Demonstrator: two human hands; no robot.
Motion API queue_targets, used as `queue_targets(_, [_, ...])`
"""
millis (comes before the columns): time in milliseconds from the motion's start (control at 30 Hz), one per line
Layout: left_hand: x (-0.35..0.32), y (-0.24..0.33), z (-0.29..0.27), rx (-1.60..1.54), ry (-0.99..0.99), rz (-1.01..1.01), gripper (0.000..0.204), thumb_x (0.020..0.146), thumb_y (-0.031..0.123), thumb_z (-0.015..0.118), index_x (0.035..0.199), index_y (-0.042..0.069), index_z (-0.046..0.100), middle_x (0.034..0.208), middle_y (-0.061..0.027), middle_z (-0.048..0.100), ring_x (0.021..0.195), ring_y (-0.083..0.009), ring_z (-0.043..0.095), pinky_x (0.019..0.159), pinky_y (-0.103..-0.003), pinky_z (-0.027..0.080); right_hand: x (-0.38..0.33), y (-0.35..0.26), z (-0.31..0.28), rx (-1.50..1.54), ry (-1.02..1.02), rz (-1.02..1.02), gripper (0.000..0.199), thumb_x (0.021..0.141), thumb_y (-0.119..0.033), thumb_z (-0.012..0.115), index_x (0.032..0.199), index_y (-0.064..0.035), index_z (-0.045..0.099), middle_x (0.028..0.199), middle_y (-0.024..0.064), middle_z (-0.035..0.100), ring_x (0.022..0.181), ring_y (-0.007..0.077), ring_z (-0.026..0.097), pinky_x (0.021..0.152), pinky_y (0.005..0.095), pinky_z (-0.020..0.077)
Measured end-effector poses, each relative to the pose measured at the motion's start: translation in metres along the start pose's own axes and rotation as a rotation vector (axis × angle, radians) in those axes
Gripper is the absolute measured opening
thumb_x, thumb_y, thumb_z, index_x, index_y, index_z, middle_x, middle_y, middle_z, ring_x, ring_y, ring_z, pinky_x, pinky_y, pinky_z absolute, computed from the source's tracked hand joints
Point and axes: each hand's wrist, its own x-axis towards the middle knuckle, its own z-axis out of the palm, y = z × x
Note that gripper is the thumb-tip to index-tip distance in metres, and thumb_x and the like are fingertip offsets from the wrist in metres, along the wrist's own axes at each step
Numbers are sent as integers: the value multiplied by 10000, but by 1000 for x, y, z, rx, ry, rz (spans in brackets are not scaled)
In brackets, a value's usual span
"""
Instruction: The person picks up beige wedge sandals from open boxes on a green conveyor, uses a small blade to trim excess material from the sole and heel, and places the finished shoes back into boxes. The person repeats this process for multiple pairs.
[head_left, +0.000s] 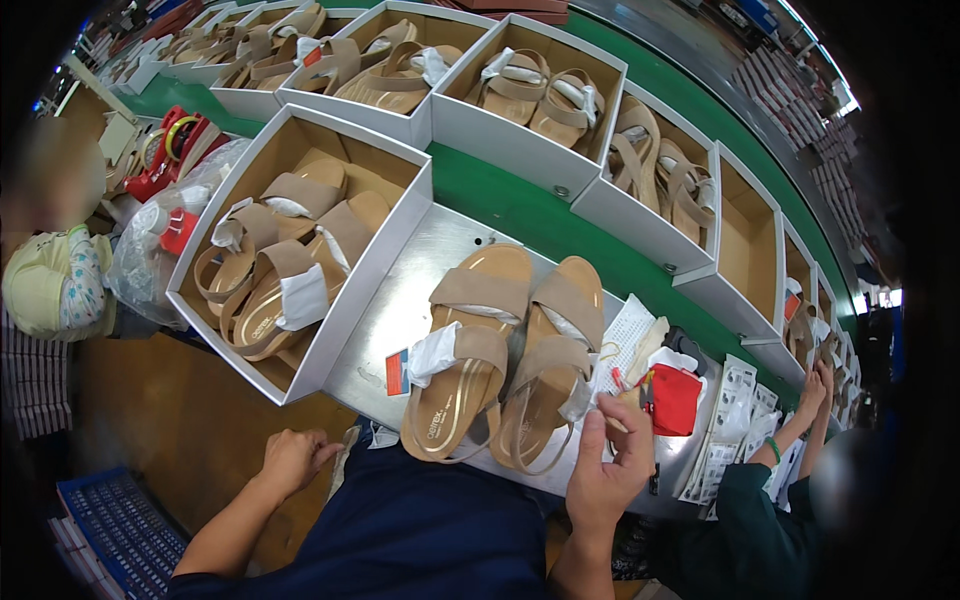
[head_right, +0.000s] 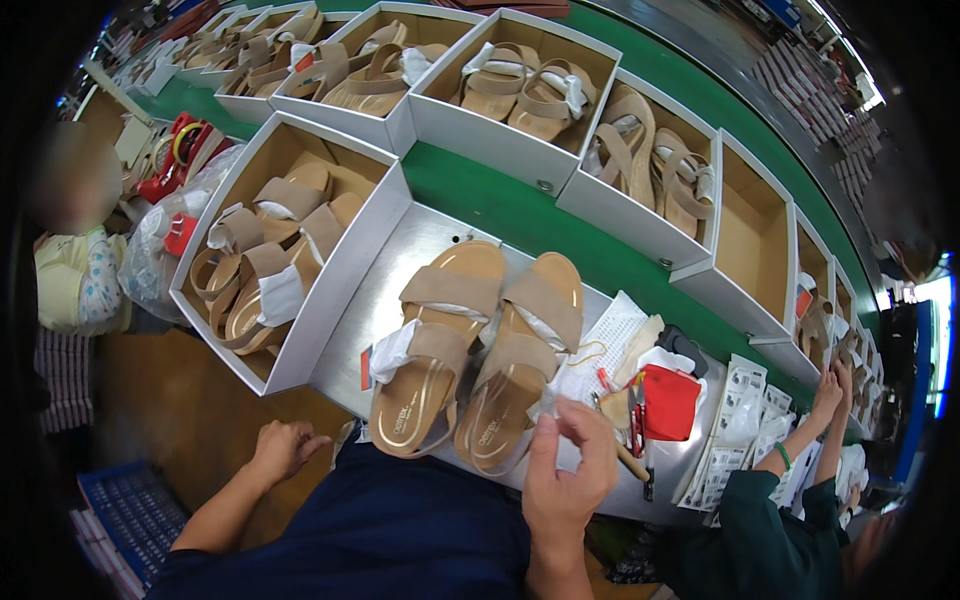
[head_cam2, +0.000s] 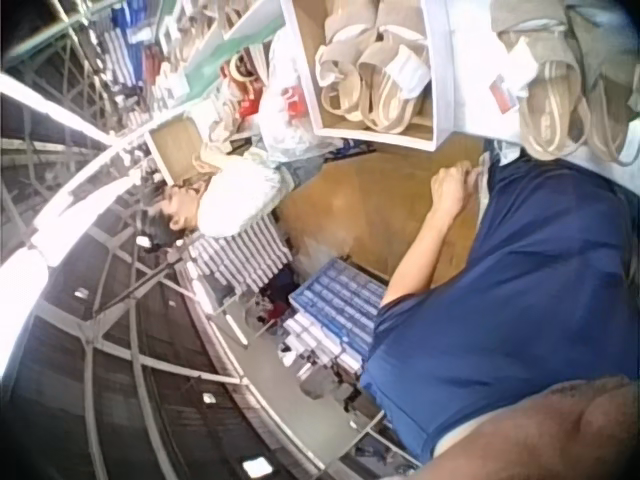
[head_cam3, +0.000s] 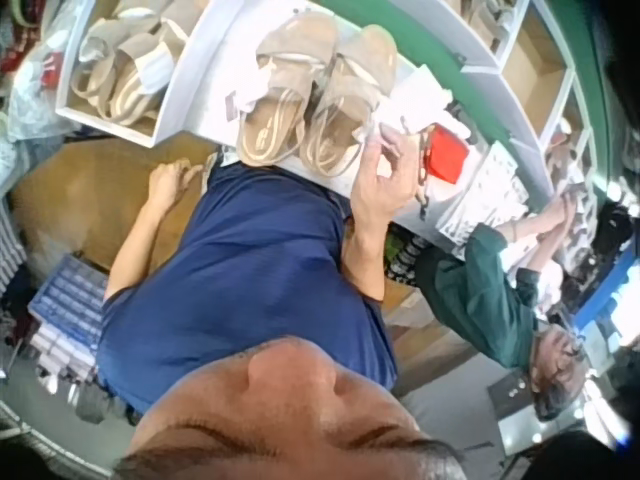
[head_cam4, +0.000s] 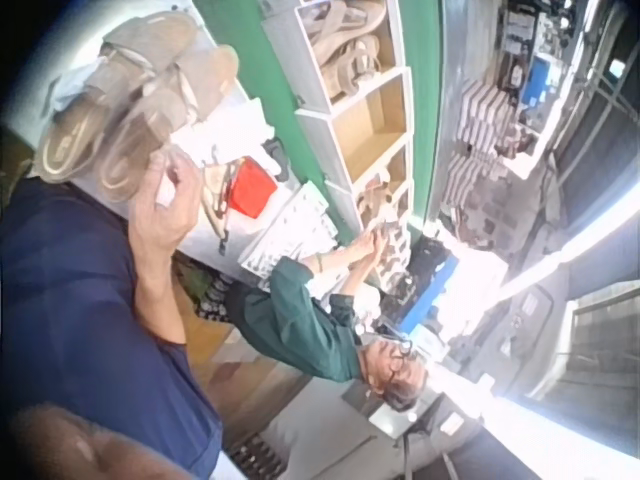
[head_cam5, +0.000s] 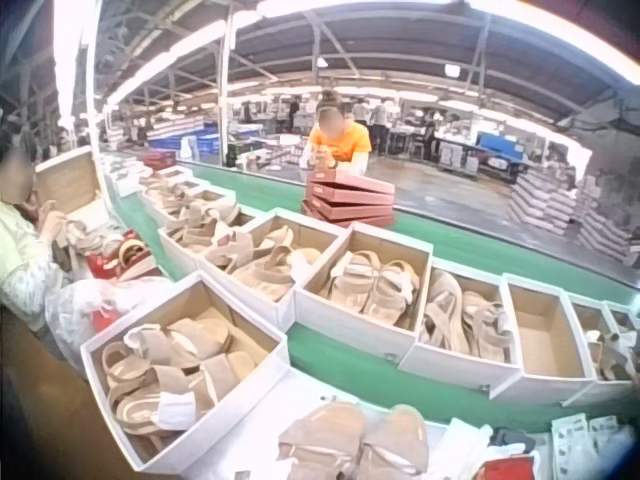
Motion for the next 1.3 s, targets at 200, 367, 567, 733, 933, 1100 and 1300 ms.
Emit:
queue_targets(200, [-21,68,-60,-469,390,444,131,877,183,731,911,62,696,629,-74,615,564,-281,622,557,-400,500,0,25,0,210,-266,393,683,877,-156,730,1444,23,394,1357,198,522,1188,278,565,952,397,497])
queue_targets(367, [14,146,-97,-376,675,708,636,798,355,801,1314,68,564,1220,-206,589,1116,-322,582,942,-454,446,-5,45,11,429,-235,391,556,988,-109,546,1484,36,341,1337,191,544,1156,210,577,961,327,480])
queue_targets(567, [46,198,-87,-43,541,627,957,738,508,769,1521,131,366,1553,-294,254,1417,-468,308,1142,-608,234,-26,27,1,469,-222,477,501,1008,-86,496,1470,52,358,1305,175,576,1138,201,585,963,317,474])
queue_targets(733, [47,182,-91,-219,444,614,927,753,367,797,1529,130,349,1570,-299,204,1408,-474,319,1124,-533,321,-40,52,6,292,-263,349,533,990,-102,555,1457,69,363,1356,213,520,1223,223,532,1019,344,436])
queue_targets(933, [45,157,-102,-507,373,684,826,775,259,815,1488,118,423,1567,-263,259,1419,-426,339,1101,-457,375,-23,21,6,57,-208,191,698,870,-189,738,1427,61,401,1391,236,470,1270,330,490,1081,405,373])
queue_targets(1100, [43,132,-110,-439,531,675,641,808,141,769,1399,80,528,1495,-234,405,1363,-385,434,1081,-426,402,6,-31,38,-241,-198,-187,765,788,-253,796,1423,-8,447,1422,252,443,1327,432,419,1109,502,333])
queue_targets(1300, [37,109,-101,-526,598,499,592,843,60,710,1398,31,506,1439,-207,480,1296,-322,517,1056,-380,430,13,-21,40,-344,-216,-231,725,793,-227,788,1413,-28,469,1431,255,434,1361,440,387,1121,541,308])
